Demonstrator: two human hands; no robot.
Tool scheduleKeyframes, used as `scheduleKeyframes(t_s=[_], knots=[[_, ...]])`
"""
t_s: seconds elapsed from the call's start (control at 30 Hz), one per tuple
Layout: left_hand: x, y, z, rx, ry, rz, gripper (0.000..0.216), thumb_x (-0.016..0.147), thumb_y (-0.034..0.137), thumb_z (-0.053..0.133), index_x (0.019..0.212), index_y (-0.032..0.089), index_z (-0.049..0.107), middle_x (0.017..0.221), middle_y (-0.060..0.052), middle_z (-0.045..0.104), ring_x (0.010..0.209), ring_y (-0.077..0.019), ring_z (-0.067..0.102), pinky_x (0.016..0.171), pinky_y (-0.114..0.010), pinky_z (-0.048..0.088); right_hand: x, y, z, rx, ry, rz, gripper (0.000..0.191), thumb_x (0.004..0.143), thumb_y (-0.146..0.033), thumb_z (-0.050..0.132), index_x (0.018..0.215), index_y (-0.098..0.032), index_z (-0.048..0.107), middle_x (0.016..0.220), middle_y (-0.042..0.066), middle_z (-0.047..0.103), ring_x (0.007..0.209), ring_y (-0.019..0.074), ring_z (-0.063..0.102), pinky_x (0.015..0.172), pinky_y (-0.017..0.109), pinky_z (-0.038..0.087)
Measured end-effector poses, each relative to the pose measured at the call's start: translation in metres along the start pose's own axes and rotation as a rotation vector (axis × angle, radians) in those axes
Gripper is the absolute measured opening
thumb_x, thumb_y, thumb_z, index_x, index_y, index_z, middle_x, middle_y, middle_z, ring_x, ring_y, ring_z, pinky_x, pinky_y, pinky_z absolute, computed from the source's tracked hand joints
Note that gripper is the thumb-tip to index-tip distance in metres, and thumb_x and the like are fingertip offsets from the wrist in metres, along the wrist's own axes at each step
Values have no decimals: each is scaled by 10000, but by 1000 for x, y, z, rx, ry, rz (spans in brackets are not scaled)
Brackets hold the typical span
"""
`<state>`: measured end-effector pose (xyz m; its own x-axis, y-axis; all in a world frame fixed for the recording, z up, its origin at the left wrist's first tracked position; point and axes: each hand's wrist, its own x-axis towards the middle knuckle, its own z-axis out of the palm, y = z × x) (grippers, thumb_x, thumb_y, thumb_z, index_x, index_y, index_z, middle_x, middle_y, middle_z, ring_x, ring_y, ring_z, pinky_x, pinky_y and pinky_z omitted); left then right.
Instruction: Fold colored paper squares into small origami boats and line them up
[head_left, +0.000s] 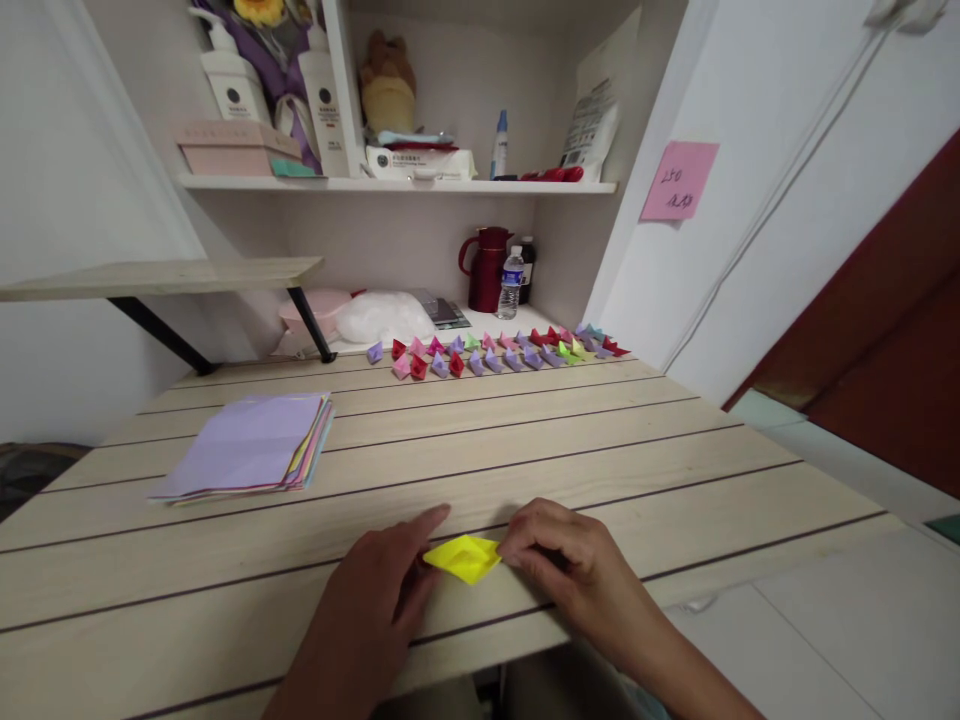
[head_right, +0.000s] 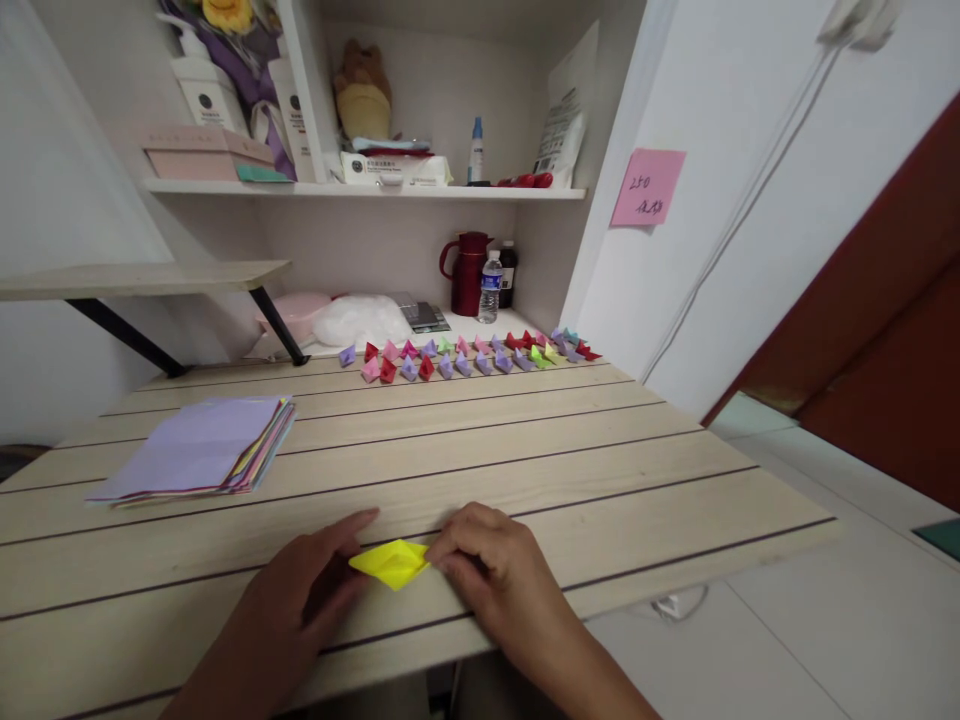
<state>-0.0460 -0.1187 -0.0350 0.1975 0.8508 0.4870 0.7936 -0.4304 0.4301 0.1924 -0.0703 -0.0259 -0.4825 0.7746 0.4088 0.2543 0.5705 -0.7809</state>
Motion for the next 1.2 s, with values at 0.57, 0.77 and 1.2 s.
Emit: scheduleKeyframes(t_s=[0.57, 0.77, 1.2], knots=[[82, -41, 24, 454, -176, 488, 168, 678, 99, 598, 733, 251, 555, 643, 32, 632, 570, -177, 597, 582, -296, 442, 91, 48, -52, -249, 57, 29, 201, 783, -43, 562, 791, -193, 695, 795, 32, 700, 732, 179, 634, 650, 265, 430], [112, -50, 34, 378, -68, 455, 279, 839, 49, 451, 949, 245, 618, 767, 3, 691, 694, -168, 652, 693, -302, 477, 99, 60, -40, -194, 72, 99, 205, 770, -42, 595, 837, -185, 726, 801, 27, 702, 735, 173, 630, 671, 260, 449], [114, -67, 33, 180, -251, 213, 207, 933, 227, 497, 993, 302, 680, 848, 47, 742, 757, -159, 675, 705, -306, 536, 92, 74, -42, 0, 36, 190, 273, 750, -52, 687, 973, -208, 717, 849, 4, 642, 722, 129, 584, 647, 225, 470]])
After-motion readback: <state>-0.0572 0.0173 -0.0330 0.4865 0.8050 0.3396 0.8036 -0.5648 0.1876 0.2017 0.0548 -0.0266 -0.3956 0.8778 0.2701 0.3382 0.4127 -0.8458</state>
